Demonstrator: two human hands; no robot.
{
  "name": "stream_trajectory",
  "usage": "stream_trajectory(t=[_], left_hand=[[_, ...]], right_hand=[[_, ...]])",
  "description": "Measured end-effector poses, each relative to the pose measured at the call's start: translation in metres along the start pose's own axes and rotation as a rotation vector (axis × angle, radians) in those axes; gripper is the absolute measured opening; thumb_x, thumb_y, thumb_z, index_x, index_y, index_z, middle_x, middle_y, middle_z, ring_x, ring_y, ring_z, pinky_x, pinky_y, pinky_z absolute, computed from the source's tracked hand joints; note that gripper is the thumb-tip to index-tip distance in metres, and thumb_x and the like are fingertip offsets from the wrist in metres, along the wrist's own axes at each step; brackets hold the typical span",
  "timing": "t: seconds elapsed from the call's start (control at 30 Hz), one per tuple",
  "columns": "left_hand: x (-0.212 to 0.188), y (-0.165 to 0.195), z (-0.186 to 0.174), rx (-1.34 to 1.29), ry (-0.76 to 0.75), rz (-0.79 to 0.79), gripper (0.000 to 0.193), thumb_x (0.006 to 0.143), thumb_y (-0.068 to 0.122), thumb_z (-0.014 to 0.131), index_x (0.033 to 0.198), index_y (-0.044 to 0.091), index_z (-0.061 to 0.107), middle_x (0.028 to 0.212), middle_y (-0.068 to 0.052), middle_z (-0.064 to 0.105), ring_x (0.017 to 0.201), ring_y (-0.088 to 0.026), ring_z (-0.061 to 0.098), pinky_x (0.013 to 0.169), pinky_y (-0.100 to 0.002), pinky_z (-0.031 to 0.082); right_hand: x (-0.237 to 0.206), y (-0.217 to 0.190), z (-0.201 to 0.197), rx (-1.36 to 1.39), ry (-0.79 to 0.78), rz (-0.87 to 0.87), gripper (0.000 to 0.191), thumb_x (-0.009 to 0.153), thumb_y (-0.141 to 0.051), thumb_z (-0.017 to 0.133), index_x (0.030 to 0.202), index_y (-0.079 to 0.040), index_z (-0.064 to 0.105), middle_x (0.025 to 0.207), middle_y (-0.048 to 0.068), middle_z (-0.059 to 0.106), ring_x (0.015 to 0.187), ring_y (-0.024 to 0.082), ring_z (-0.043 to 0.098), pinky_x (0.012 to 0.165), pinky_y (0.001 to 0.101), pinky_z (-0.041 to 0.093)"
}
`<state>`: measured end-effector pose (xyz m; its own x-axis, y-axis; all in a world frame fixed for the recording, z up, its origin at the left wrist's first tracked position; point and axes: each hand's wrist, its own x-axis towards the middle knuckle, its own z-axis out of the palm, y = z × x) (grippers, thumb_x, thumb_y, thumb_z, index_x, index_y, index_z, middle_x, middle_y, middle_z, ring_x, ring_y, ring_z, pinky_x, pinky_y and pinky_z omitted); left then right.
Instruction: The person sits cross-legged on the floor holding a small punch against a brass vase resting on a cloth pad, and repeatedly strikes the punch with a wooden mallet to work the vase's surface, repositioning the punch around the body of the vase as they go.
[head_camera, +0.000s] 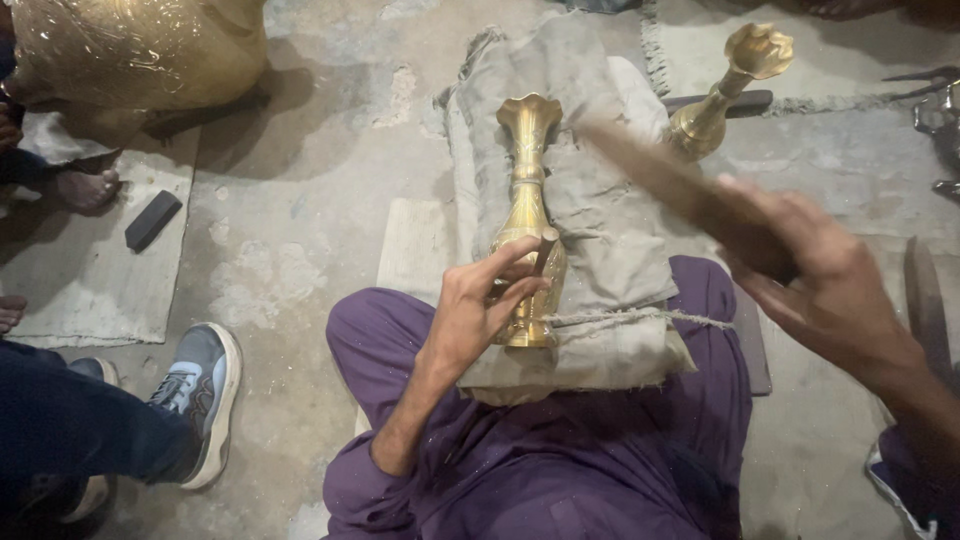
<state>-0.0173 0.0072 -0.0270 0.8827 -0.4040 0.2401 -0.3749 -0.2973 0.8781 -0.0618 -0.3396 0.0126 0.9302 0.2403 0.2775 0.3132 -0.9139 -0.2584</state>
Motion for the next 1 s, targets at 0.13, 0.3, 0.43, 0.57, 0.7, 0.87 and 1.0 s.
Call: stream_trajectory(t=[0.13, 0.3, 0.43, 0.57, 0.7, 0.87, 1.0], left_hand=[[0.0, 0.003, 0.0, 0.049, 0.013, -0.013, 0.046, 0.092, 0.012, 0.077, 0.136, 0.01, 0.063, 0.105, -0.015, 0.08, 0.098, -0.022, 0.081, 0.079, -0.035, 0.067], [0.0, 0.0, 0.001, -0.004, 0.008, -0.025, 0.045, 0.094, 0.011, 0.074, 0.138, 0.009, 0.062, 0.107, -0.016, 0.08, 0.102, -0.022, 0.08, 0.083, -0.034, 0.068], [0.001, -0.003, 0.003, 0.062, -0.008, -0.016, 0.047, 0.093, 0.011, 0.074, 0.139, 0.011, 0.062, 0.109, -0.015, 0.08, 0.1, -0.022, 0.08, 0.084, -0.034, 0.068], [-0.002, -0.003, 0.003, 0.097, -0.003, 0.006, 0.048, 0.093, 0.011, 0.076, 0.139, 0.011, 0.062, 0.108, -0.014, 0.08, 0.1, -0.022, 0.08, 0.084, -0.034, 0.067], [-0.003, -0.004, 0.004, 0.053, -0.002, 0.034, 0.049, 0.093, 0.009, 0.074, 0.141, 0.011, 0.061, 0.112, -0.014, 0.079, 0.103, -0.022, 0.08, 0.086, -0.034, 0.068], [-0.005, -0.006, 0.004, 0.075, 0.015, 0.001, 0.049, 0.093, 0.01, 0.075, 0.14, 0.011, 0.061, 0.111, -0.014, 0.079, 0.101, -0.022, 0.08, 0.085, -0.034, 0.068], [-0.003, -0.007, 0.005, 0.089, -0.005, 0.013, 0.049, 0.094, 0.012, 0.075, 0.141, 0.012, 0.061, 0.109, -0.013, 0.08, 0.1, -0.022, 0.08, 0.082, -0.036, 0.068]], right_hand=[[0.005, -0.008, -0.017, -0.29, -0.081, -0.084, 0.067, 0.091, -0.024, 0.072, 0.153, -0.027, 0.048, 0.123, 0.01, 0.071, 0.09, 0.023, 0.073, 0.071, 0.0369, 0.063], [0.013, -0.015, -0.024, -0.104, 0.032, -0.112, 0.063, 0.091, -0.023, 0.067, 0.152, -0.024, 0.049, 0.117, 0.01, 0.073, 0.088, 0.022, 0.072, 0.071, 0.0355, 0.061], [0.011, -0.01, -0.022, -0.392, -0.142, -0.001, 0.062, 0.092, -0.03, 0.073, 0.151, -0.029, 0.055, 0.116, 0.007, 0.077, 0.071, 0.019, 0.072, 0.06, 0.0317, 0.059], [0.005, -0.001, -0.017, 0.088, 0.093, -0.109, 0.065, 0.088, -0.024, 0.067, 0.151, -0.022, 0.051, 0.124, 0.016, 0.07, 0.086, 0.024, 0.071, 0.072, 0.0339, 0.059], [0.0, 0.003, -0.014, -0.393, -0.074, -0.039, 0.058, 0.099, -0.029, 0.067, 0.156, -0.031, 0.052, 0.121, 0.004, 0.076, 0.074, 0.015, 0.072, 0.062, 0.0302, 0.059], [0.001, 0.001, -0.012, -0.473, -0.16, -0.119, 0.06, 0.091, -0.03, 0.071, 0.149, -0.033, 0.054, 0.11, 0.004, 0.078, 0.074, 0.016, 0.073, 0.057, 0.0291, 0.06], [0.001, -0.006, -0.021, -0.482, -0.082, -0.092, 0.057, 0.096, -0.028, 0.072, 0.15, -0.032, 0.055, 0.108, 0.001, 0.078, 0.075, 0.014, 0.071, 0.065, 0.0294, 0.059]])
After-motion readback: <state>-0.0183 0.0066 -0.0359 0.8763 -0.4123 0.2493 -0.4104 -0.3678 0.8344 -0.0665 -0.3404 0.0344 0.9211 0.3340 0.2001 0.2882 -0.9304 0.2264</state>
